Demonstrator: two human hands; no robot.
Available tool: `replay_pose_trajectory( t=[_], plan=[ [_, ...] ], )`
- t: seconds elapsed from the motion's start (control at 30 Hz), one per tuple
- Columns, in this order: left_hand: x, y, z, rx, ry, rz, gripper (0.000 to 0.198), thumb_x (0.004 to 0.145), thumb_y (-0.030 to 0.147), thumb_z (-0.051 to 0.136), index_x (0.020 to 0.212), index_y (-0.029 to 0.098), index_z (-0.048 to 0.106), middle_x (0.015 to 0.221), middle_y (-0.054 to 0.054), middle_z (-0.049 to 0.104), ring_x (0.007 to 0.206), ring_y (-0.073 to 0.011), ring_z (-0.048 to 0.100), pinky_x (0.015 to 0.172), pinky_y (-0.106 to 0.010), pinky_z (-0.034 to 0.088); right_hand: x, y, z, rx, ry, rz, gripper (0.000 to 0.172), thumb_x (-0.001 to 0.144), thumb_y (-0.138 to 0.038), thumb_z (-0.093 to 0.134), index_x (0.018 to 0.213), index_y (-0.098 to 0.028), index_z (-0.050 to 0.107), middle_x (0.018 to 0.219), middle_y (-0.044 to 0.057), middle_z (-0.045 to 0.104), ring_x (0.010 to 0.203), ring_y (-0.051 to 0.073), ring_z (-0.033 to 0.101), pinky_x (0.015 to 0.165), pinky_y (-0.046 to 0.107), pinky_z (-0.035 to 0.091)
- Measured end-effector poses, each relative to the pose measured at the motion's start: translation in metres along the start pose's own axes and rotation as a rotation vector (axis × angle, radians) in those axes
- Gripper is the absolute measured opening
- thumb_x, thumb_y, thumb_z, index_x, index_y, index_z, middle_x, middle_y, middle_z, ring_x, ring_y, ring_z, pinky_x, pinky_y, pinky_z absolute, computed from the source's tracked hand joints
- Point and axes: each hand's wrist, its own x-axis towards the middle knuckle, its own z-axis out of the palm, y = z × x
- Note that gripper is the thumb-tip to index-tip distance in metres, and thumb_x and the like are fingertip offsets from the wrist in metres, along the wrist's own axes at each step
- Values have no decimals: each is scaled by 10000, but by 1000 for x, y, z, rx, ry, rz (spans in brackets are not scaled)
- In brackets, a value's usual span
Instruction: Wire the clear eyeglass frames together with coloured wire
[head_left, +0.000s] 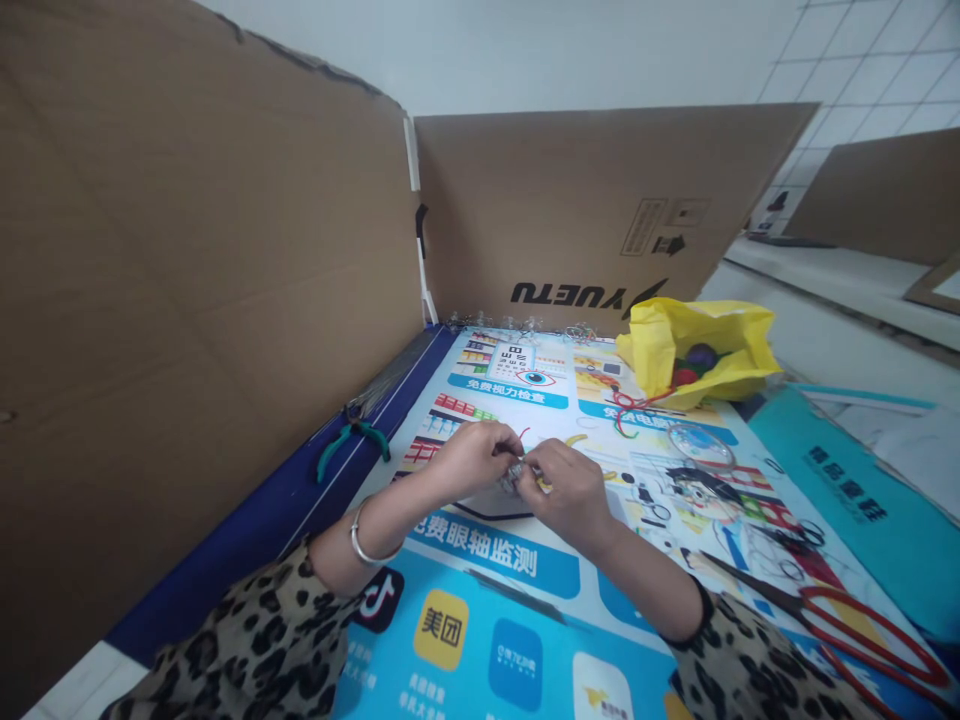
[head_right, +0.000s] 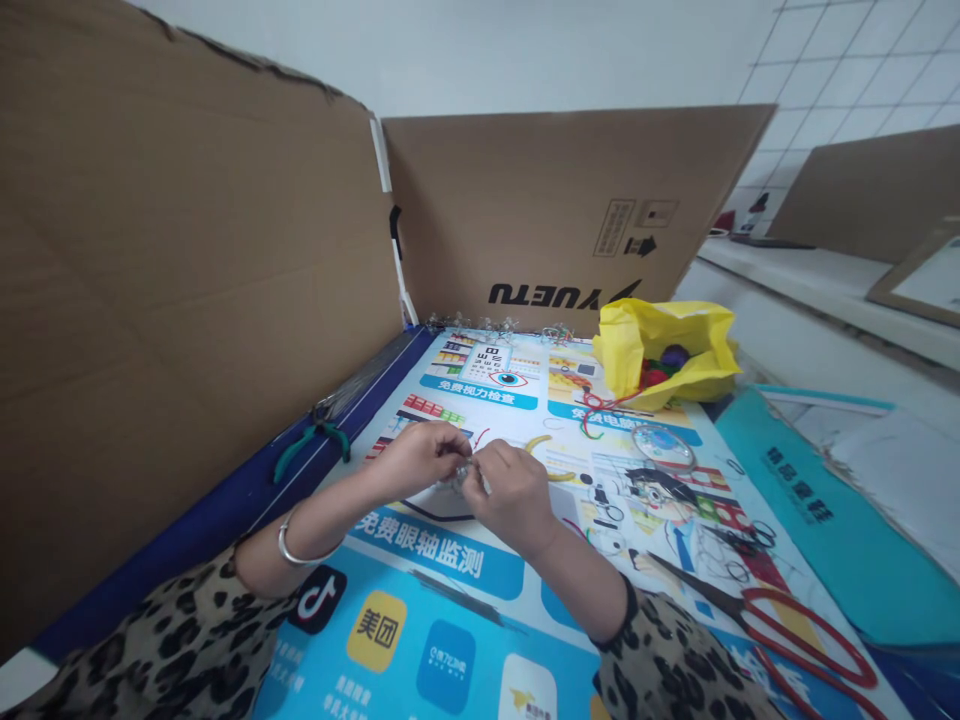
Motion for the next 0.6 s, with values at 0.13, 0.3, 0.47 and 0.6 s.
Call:
replay_pose_trajectory(
  t=[0.13,0.3,0.47,0.6],
  plan=[
    [1,-3,1,72,-28,79,238,677,64,490,771,184,673,745,-12,662,709,-145,579,657,-230,409,0,-2,-1,-4,-23,4,126,757,-124,484,663,-184,542,632,33,553,622,154,522,585,269,405],
    [-2,-5,5,165,-22,166,215,706,74,487,769,181,663,772,-40,655,736,-166,576,659,-243,408,2,-7,-2,32,-39,45,128,735,-113,475,645,-196,513,614,14,519,585,139,488,551,258,381],
    [0,-9,1,47,-43,134,177,699,54,494,717,171,626,703,-11,631,671,-130,561,618,-220,393,4,-8,-4,50,-67,43,143,765,-129,478,652,-194,536,628,20,537,593,140,507,567,260,398],
    [4,-25,-2,-383,-124,28,45,737,131,535,707,143,567,619,13,579,584,-99,560,568,-208,425,6,-3,-2,229,-27,144,117,813,-164,496,739,-190,583,684,31,586,642,143,550,588,259,443]
  ],
)
